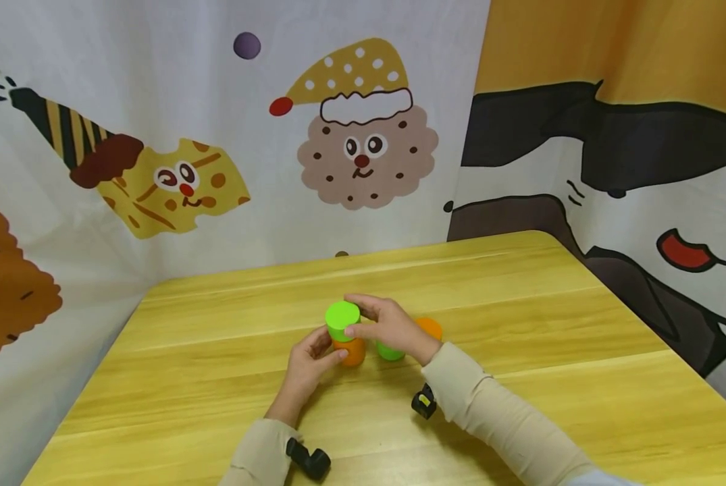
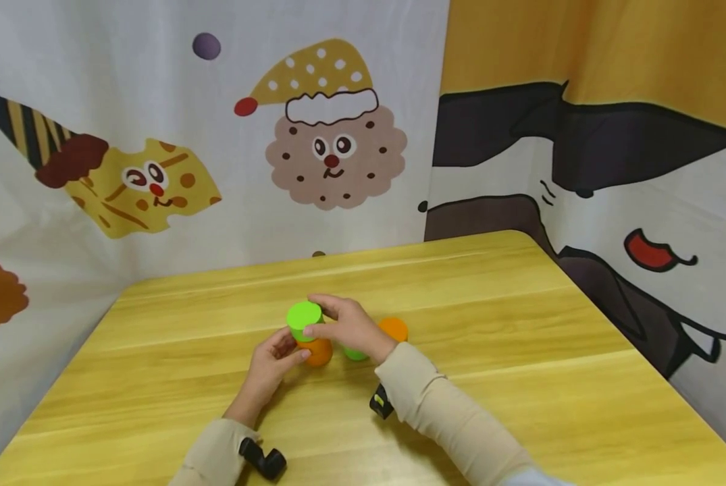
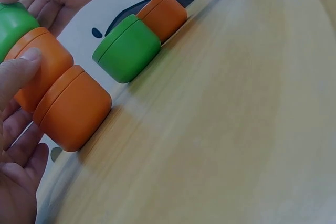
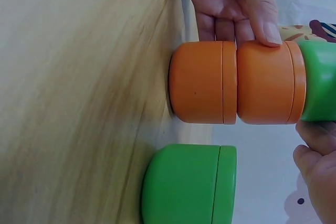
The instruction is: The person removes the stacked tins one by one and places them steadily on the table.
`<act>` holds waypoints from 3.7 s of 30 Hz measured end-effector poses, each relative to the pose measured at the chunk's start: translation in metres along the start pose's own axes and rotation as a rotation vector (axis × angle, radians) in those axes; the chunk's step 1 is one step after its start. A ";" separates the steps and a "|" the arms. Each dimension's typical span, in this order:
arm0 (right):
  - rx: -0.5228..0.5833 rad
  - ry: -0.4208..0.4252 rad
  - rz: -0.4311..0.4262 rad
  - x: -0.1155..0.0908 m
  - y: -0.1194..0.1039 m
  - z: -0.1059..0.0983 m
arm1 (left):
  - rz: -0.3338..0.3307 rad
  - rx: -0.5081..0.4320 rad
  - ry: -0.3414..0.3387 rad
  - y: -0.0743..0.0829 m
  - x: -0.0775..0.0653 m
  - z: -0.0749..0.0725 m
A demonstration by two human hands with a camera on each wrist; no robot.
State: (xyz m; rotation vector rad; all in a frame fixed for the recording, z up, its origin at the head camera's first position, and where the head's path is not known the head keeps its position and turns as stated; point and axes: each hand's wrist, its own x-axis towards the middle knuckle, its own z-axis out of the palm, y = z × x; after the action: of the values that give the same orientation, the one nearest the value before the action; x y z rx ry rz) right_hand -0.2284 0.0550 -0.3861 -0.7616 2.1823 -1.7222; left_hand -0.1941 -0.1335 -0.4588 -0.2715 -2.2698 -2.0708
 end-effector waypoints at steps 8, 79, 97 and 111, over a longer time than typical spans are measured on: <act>0.004 0.016 0.018 0.001 0.001 0.001 | -0.018 0.004 -0.009 0.016 -0.003 0.001; -0.039 0.327 0.137 -0.063 0.038 -0.073 | -0.015 0.013 0.003 -0.002 -0.002 0.002; -0.042 0.408 0.133 -0.076 0.045 -0.091 | -0.029 0.023 0.012 0.000 0.000 0.000; -0.041 0.443 0.191 -0.093 0.054 -0.106 | -0.027 0.009 -0.002 -0.002 -0.001 0.001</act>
State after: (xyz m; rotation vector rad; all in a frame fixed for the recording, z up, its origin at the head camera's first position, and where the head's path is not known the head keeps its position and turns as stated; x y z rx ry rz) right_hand -0.2175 0.2014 -0.4203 -0.1758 2.4763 -1.8874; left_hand -0.1935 -0.1328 -0.4605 -0.2437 -2.2961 -2.0740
